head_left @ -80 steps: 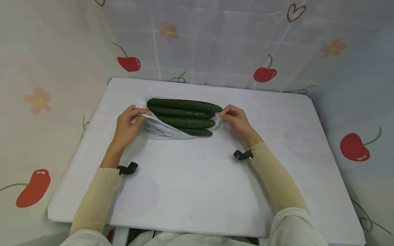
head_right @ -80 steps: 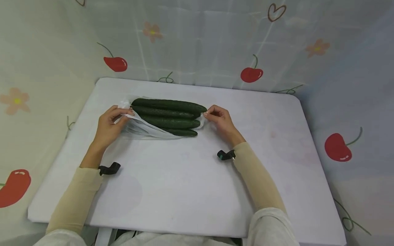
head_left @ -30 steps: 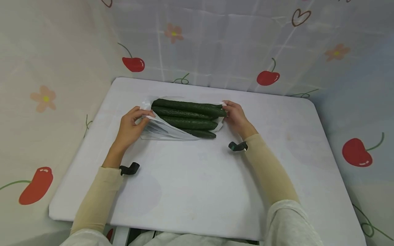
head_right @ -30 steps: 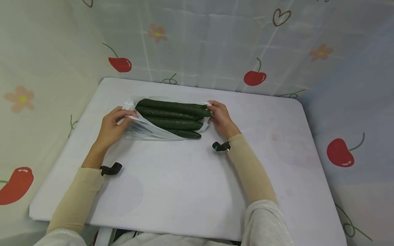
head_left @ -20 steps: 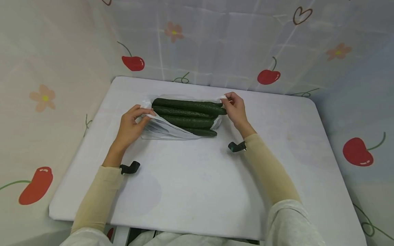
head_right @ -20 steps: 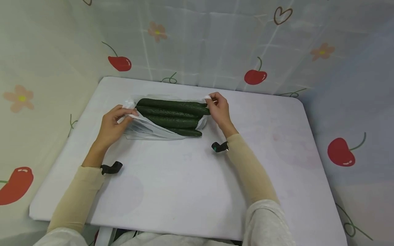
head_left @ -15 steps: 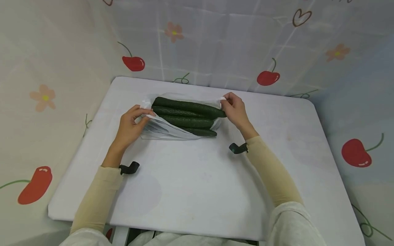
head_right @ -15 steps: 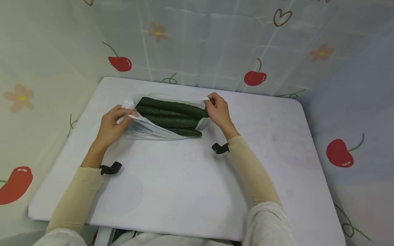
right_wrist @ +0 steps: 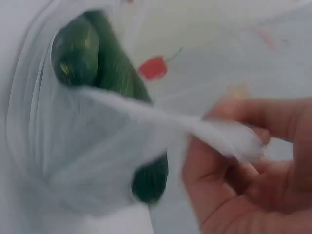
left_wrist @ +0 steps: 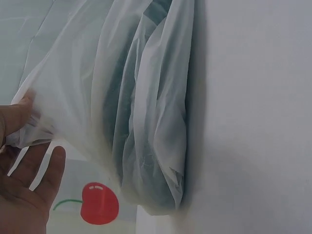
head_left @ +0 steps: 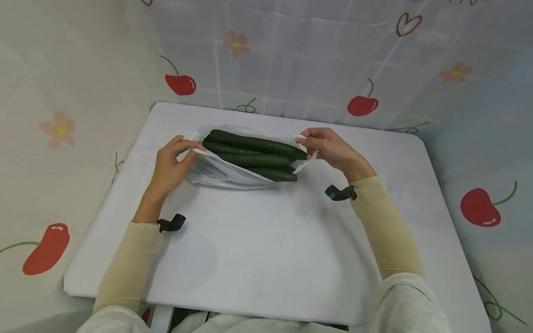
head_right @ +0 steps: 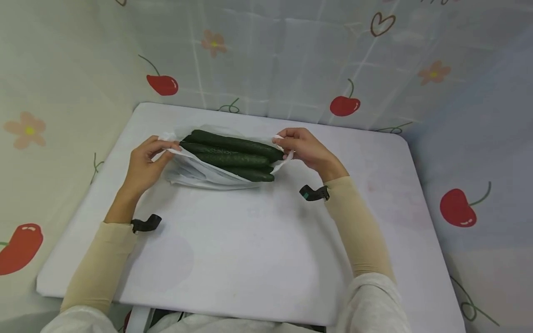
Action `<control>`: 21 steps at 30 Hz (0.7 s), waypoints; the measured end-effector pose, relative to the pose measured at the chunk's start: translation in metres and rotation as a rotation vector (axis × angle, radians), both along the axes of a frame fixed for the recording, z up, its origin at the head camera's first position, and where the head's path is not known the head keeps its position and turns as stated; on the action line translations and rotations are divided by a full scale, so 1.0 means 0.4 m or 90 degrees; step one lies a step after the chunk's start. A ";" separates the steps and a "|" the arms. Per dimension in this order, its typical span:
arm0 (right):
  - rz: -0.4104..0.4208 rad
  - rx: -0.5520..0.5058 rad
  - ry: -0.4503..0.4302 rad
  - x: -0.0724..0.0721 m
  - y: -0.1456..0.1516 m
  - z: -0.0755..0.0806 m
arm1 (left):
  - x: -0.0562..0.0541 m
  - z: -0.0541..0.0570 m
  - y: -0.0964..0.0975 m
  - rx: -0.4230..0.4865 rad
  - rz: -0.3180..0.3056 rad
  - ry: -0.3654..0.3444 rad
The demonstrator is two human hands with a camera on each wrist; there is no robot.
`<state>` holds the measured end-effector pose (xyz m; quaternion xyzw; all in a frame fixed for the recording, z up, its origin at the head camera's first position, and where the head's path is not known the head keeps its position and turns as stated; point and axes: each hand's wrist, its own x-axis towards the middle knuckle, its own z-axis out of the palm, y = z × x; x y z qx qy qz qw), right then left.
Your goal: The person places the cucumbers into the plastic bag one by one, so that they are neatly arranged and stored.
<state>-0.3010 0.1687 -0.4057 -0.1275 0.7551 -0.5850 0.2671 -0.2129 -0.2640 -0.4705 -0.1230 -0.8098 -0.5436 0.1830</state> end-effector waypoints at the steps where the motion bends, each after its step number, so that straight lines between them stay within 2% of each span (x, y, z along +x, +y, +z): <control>1: -0.002 -0.027 -0.012 0.002 -0.002 0.005 | -0.003 0.004 0.001 0.001 0.002 0.001; 3: 0.000 -0.051 -0.022 0.005 -0.005 0.016 | -0.009 0.012 0.004 0.007 0.004 0.006; 5: 0.008 -0.016 0.000 0.011 -0.004 0.030 | -0.015 0.019 0.007 0.008 0.013 0.014; 7: 0.043 0.079 0.072 0.021 0.003 0.045 | -0.022 0.025 0.011 0.009 0.023 0.022; 12: 0.185 0.339 0.302 0.072 0.007 0.076 | -0.031 0.050 0.024 0.026 0.056 0.042; 16: 0.234 0.460 0.419 0.109 -0.015 0.077 | -0.024 0.075 0.039 0.045 0.059 0.041; 18: 0.232 0.468 0.444 0.113 -0.016 0.073 | -0.022 0.078 0.041 0.046 0.054 0.036; 21: 0.205 0.390 0.436 0.103 0.000 0.068 | -0.025 0.067 0.032 0.042 0.048 0.032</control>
